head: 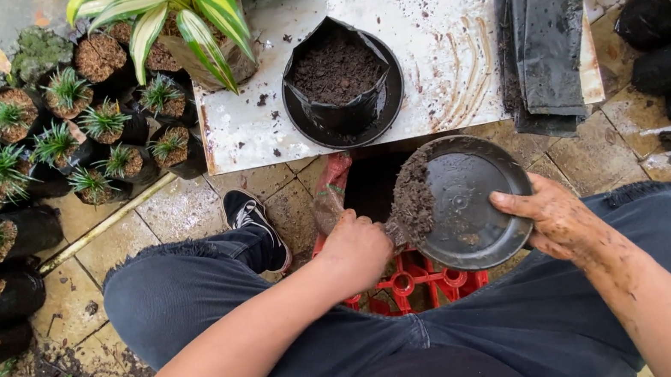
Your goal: The person scoops soil from a sack using a small black bowl and pours it into a black plastic pot. They then press the soil down with their hand to compact it. This process is repeated multiple times to fill the pot.
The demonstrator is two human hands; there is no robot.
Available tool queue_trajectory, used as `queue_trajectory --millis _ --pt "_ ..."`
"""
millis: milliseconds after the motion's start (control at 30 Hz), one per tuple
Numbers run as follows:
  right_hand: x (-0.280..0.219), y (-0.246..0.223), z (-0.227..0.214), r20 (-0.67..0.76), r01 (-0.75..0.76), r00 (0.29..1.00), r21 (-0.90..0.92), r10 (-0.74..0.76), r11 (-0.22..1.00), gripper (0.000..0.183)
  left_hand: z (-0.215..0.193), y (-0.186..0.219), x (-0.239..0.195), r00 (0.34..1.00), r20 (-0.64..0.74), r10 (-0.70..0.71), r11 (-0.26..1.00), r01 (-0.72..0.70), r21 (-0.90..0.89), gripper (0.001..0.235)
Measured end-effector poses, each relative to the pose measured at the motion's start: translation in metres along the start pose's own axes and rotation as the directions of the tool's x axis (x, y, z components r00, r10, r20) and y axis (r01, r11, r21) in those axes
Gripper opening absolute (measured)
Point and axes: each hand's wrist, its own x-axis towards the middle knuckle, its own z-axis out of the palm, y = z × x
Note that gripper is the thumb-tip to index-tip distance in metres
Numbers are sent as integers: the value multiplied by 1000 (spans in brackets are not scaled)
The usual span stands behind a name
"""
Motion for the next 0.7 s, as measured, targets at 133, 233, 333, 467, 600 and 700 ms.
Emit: queue_trajectory --millis 133,233,333,467,600,700 --pt "8 -20 -30 141 -178 980 305 140 936 62 -111 -38 -37 987 155 31 976 4 -219 41" --pt "-15 -79 -23 -27 -160 985 268 173 950 63 -147 -67 -57 986 -142 -88 820 -9 -572 24" --pt "-17 -120 -20 115 10 993 261 -41 965 77 -158 -89 -62 882 -309 -355 707 37 -707 33" --pt "11 -152 -21 268 308 901 160 -342 938 85 -147 -120 -38 605 -384 -697 644 295 -706 34" --pt "18 -201 -9 262 491 870 -372 -418 788 86 -134 -149 -17 433 -599 -673 735 301 -608 29" --pt "22 -228 -1 225 437 899 -519 -377 735 63 -129 -165 -8 444 -636 -631 775 340 -532 42"
